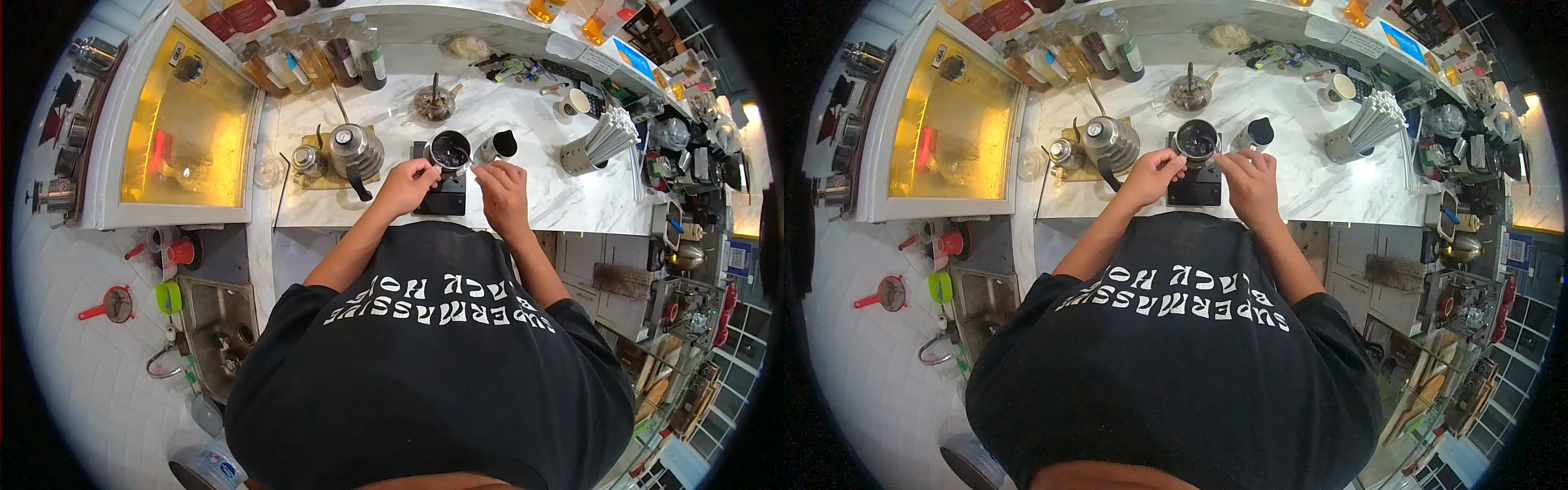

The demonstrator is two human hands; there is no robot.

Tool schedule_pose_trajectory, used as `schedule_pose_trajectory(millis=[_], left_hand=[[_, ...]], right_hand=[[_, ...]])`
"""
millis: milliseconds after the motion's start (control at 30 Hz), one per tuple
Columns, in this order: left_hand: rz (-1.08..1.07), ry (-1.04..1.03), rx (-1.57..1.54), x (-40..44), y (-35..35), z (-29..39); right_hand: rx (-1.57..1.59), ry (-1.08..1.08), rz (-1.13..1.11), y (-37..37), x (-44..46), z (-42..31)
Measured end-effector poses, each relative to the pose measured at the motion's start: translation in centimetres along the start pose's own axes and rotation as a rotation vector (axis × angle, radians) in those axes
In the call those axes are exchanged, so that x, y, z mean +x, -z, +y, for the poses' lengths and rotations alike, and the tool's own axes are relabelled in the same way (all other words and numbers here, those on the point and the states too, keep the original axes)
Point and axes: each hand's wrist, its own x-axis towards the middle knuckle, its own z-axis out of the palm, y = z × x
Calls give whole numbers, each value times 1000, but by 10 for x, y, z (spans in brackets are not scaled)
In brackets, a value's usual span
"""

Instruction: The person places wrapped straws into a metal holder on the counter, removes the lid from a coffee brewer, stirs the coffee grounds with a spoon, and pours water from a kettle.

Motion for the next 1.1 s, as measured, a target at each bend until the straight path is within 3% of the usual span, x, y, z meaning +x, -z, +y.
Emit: schedule_pose_trajectory(millis=[567, 1100], left_hand=[[22, -10, 19, -1, -3, -2], [8, 1, 88, -2, 2, 6]], right_hand=[[93, 25, -32, -7, 20, -11], [-8, -38, 14, -1, 10, -2]])
